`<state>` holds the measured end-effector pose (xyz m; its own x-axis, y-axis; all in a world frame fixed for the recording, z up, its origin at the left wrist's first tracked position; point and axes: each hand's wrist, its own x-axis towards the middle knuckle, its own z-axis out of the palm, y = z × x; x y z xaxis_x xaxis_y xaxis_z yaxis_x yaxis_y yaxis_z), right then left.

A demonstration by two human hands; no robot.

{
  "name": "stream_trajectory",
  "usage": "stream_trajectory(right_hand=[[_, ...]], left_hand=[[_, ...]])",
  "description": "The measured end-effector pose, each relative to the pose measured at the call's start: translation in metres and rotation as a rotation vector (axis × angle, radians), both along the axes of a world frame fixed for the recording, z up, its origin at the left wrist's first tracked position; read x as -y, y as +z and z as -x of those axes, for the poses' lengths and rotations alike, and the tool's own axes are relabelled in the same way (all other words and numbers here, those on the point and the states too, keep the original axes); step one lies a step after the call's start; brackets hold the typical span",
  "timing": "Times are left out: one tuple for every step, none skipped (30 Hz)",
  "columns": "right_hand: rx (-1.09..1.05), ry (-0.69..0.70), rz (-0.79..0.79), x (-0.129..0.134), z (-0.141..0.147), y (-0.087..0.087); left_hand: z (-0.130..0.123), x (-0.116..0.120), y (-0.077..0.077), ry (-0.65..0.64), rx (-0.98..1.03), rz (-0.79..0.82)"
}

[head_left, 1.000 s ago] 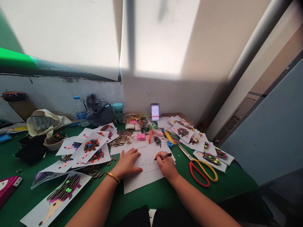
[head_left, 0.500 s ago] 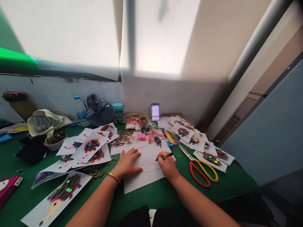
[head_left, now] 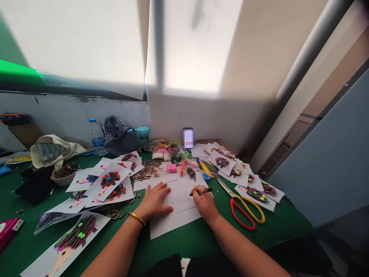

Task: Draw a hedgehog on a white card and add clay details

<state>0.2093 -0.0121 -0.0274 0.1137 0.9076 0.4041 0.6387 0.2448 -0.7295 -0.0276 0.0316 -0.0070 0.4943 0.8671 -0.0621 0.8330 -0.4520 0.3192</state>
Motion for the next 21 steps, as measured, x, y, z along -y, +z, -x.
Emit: stream_trajectory(right_hand=[[0.001,-0.001,0.003,-0.0001,-0.0007,0.0000],[0.003,0.002,0.009,-0.0001,-0.0011,0.0000],[0.004,0.006,0.013,-0.0001,-0.0012,0.0000],[0.007,0.012,0.016,0.0000,-0.0011,-0.0001],[0.012,0.019,0.016,0.0002,-0.0006,-0.0001],[0.020,0.027,0.016,0.0003,-0.0001,0.0000],[0.028,0.034,0.015,0.0004,0.0005,0.0001],[0.036,0.039,0.015,0.0005,0.0011,0.0003],[0.041,0.041,0.016,0.0005,0.0015,0.0005],[0.044,0.040,0.017,0.0005,0.0017,0.0006],[0.043,0.036,0.019,0.0003,0.0016,0.0006],[0.040,0.031,0.021,0.0001,0.0014,0.0004],[0.037,0.027,0.020,-0.0001,0.0009,0.0001],[0.034,0.023,0.016,-0.0005,0.0004,-0.0004],[0.033,0.018,0.008,-0.0009,-0.0001,-0.0010],[0.032,0.014,-0.001,-0.0013,-0.0005,-0.0018],[0.031,0.011,-0.011,-0.0018,-0.0008,-0.0025],[0.032,0.009,-0.018,-0.0022,-0.0008,-0.0031],[0.033,0.010,-0.022,-0.0026,-0.0006,-0.0036],[0.034,0.014,-0.021,-0.0029,-0.0002,-0.0040],[0.036,0.020,-0.017,-0.0031,0.0003,-0.0042]], left_hand=[[0.0001,-0.0002,-0.0004,-0.001,0.002,-0.003],[0.0003,-0.0003,-0.0008,-0.002,0.005,-0.006],[0.0004,-0.0003,-0.0010,-0.002,0.008,-0.008],[0.0004,-0.0002,-0.0010,-0.003,0.011,-0.009],[0.0004,0.0000,-0.0009,-0.003,0.014,-0.010],[0.0004,0.0002,-0.0006,-0.004,0.016,-0.010],[0.0003,0.0004,-0.0003,-0.005,0.016,-0.010],[0.0001,0.0006,0.0002,-0.006,0.015,-0.008],[-0.0001,0.0007,0.0006,-0.005,0.013,-0.005],[-0.0003,0.0007,0.0009,-0.002,0.010,-0.002],[-0.0004,0.0008,0.0012,0.001,0.007,0.002],[-0.0005,0.0007,0.0014,0.005,0.005,0.006],[-0.0006,0.0007,0.0015,0.007,0.004,0.009],[-0.0006,0.0006,0.0015,0.008,0.003,0.011],[-0.0006,0.0006,0.0015,0.008,0.002,0.011],[-0.0005,0.0007,0.0015,0.008,0.001,0.010],[-0.0004,0.0007,0.0015,0.005,0.002,0.007],[-0.0003,0.0008,0.0016,0.002,0.003,0.003],[-0.0002,0.0009,0.0016,-0.001,0.005,-0.001],[-0.0001,0.0009,0.0017,-0.003,0.006,-0.004],[-0.0001,0.0009,0.0017,-0.004,0.007,-0.007]])
